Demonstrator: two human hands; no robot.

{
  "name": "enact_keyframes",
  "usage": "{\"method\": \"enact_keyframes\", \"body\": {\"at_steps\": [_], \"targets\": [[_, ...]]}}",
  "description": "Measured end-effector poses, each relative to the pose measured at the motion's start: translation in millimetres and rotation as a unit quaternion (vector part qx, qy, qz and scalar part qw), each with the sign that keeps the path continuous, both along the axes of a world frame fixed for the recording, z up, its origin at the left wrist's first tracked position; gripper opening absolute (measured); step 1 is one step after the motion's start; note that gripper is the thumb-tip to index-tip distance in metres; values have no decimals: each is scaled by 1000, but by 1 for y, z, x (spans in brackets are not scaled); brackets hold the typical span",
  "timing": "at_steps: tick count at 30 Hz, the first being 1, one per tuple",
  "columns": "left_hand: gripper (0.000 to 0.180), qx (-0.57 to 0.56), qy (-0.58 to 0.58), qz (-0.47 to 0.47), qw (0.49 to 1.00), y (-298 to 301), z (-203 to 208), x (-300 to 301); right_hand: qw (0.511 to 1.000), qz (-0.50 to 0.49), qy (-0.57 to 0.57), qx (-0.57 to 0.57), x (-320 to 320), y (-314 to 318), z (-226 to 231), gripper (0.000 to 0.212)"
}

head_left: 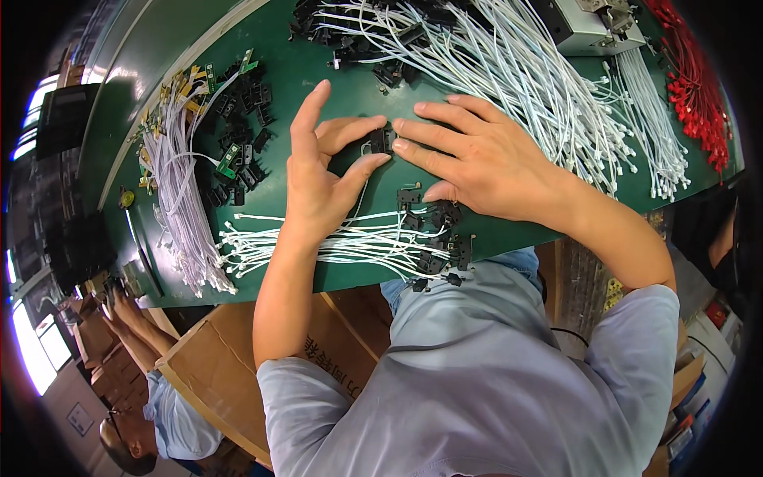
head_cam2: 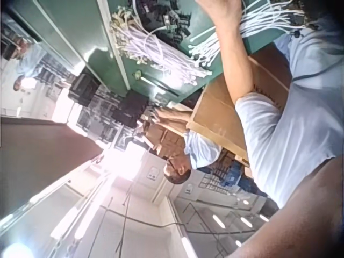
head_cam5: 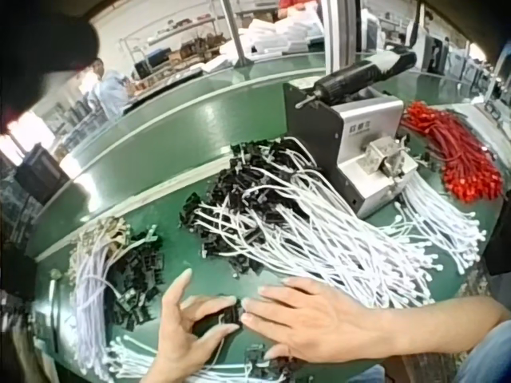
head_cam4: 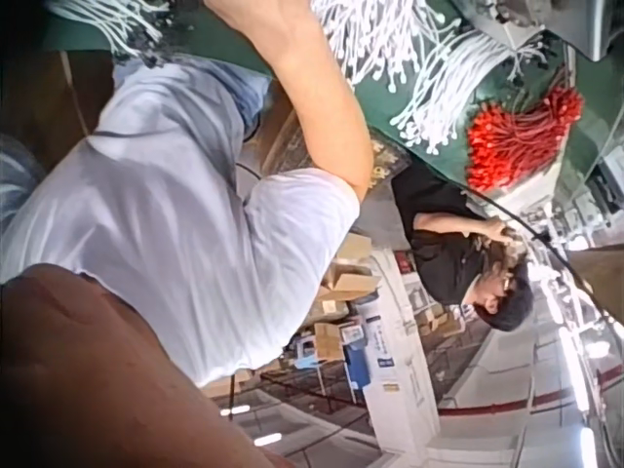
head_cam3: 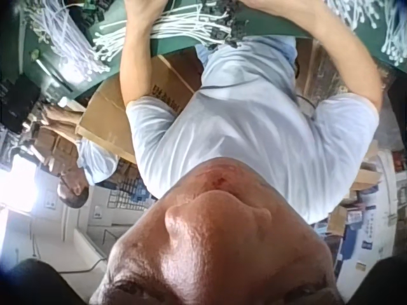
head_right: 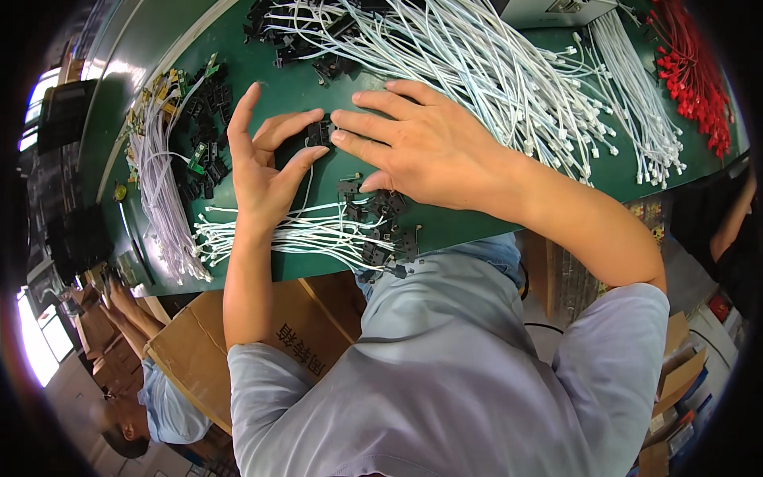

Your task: Assembling electronic components by connecting wire harnesses to a plastic housing and using a power tool to secure parts.

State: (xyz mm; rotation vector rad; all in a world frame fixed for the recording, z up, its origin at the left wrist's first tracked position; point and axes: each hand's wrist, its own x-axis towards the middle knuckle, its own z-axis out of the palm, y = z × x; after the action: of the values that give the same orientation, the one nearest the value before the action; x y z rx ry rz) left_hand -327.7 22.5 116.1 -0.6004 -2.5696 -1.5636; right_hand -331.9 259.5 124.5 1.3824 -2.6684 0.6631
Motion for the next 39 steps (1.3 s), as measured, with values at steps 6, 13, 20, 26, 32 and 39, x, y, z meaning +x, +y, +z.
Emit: {"method": "enact_keyframes", "body": {"at_steps": [6, 13, 20, 26, 32, 39], "targets": [[91, -47, 31, -22, 998, 0, 1, -2, 1000, -12, 2, -4, 0, -1, -2, 64], [89, -157, 108, -68, 979, 7, 23, -3, 1000, -19, -1, -12, 2, -4, -2, 61], [85, -153, 40, -71, 985, 3, 21, -2, 1000, -20, -2, 2, 8, -4, -5, 60], [84, -92, 90, -82, 988, 1, 11, -12, 1000, -18, 1, -1, 3, -2, -4, 59], [84, -173, 56, -88, 979, 2, 30, -27, 1000, -15, 10, -7, -14, -7, 0, 60], [84, -215, 29, -126, 968, 3, 13, -18, 998, -21, -30, 59, 1, -6, 6, 68]]}}
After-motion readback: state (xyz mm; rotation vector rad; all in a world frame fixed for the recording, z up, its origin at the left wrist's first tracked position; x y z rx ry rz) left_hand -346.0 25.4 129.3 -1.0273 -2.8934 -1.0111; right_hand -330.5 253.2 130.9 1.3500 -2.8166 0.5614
